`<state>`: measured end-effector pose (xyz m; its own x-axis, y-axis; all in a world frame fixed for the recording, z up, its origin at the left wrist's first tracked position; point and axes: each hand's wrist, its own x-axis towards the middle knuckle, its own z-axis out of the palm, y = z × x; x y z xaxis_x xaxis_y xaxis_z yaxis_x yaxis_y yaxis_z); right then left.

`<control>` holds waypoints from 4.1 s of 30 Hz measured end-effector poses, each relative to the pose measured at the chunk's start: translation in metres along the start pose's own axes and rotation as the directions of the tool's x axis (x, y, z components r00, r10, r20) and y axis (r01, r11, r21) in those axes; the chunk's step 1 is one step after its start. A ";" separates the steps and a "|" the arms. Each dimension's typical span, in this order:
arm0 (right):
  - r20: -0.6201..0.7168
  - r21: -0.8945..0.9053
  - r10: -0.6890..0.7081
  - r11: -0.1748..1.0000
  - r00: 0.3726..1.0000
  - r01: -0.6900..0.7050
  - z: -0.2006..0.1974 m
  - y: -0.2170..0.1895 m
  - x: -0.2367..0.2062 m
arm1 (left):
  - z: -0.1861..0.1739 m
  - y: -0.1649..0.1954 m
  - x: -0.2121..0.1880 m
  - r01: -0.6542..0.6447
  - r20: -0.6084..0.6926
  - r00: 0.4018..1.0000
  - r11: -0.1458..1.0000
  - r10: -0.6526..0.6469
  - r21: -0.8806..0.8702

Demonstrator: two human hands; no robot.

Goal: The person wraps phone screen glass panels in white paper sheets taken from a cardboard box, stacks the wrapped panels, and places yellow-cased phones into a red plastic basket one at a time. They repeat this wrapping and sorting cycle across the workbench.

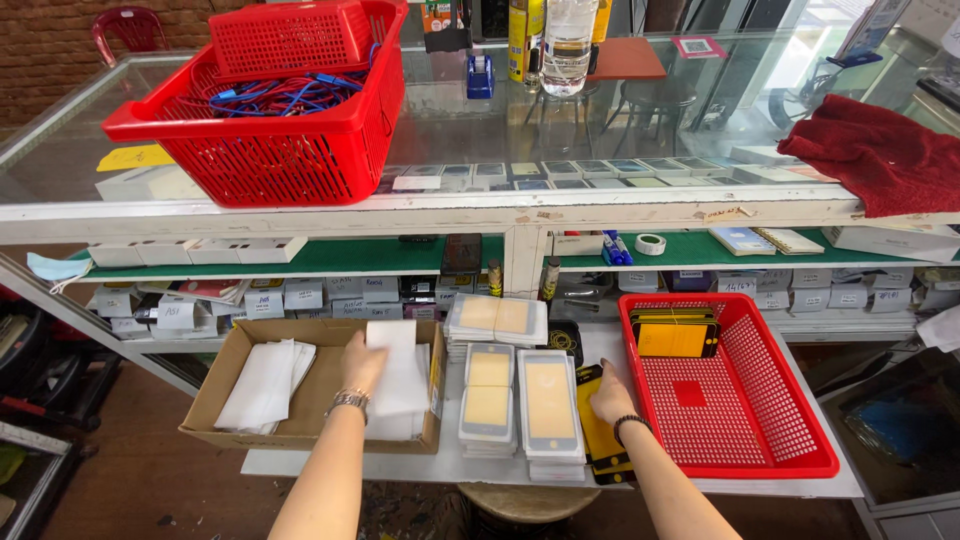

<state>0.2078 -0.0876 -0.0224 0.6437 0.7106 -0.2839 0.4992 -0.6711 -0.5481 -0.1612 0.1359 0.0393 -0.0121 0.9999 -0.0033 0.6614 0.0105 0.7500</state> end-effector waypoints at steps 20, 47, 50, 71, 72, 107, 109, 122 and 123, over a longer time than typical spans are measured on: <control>-0.008 0.043 -0.218 0.975 0.976 0.219 0.004 -0.044 -0.043 | 0.076 0.090 -0.092 -0.385 -0.109 0.912 0.916 0.397 0.110; 0.331 0.829 -0.403 0.556 0.853 -0.059 -0.012 -0.066 -0.077 | 0.127 0.102 -0.091 0.496 0.599 0.754 0.364 0.270 -0.788; 0.223 0.859 -0.418 0.512 0.881 0.026 -0.014 -0.068 -0.075 | 0.128 0.100 -0.110 0.400 0.559 0.794 0.489 0.239 -0.776; -0.003 -0.015 -0.187 0.982 0.982 0.187 -0.048 -0.010 0.019 | 0.021 -0.002 -0.029 0.038 0.136 0.991 0.949 0.006 -0.313; -0.013 -0.037 -0.181 0.983 0.983 0.180 -0.034 -0.008 0.018 | 0.015 -0.011 -0.023 -0.031 0.028 0.999 0.997 0.032 -0.064; 0.386 0.757 -0.401 0.652 0.831 -0.038 -0.036 -0.078 -0.088 | 0.098 0.123 -0.102 0.501 0.619 0.734 0.391 0.281 -0.772; 0.406 0.753 -0.403 0.656 0.820 -0.051 -0.031 -0.075 -0.093 | 0.092 0.124 -0.100 0.475 0.607 0.740 0.412 0.292 -0.778; 0.119 0.861 -0.423 0.494 0.898 0.119 -0.045 -0.071 -0.047 | 0.073 0.121 -0.133 0.114 0.722 0.586 0.845 0.368 -0.522; 0.123 0.874 -0.387 0.478 0.914 0.085 -0.047 -0.071 -0.038 | 0.074 0.123 -0.136 0.139 0.759 0.550 0.858 0.348 -0.494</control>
<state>0.1752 -0.0774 0.0641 0.3239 0.9350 -0.1443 -0.2137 -0.0763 -0.9739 -0.0225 0.0014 0.0831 0.7926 0.5591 -0.2434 0.1957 0.1449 0.9699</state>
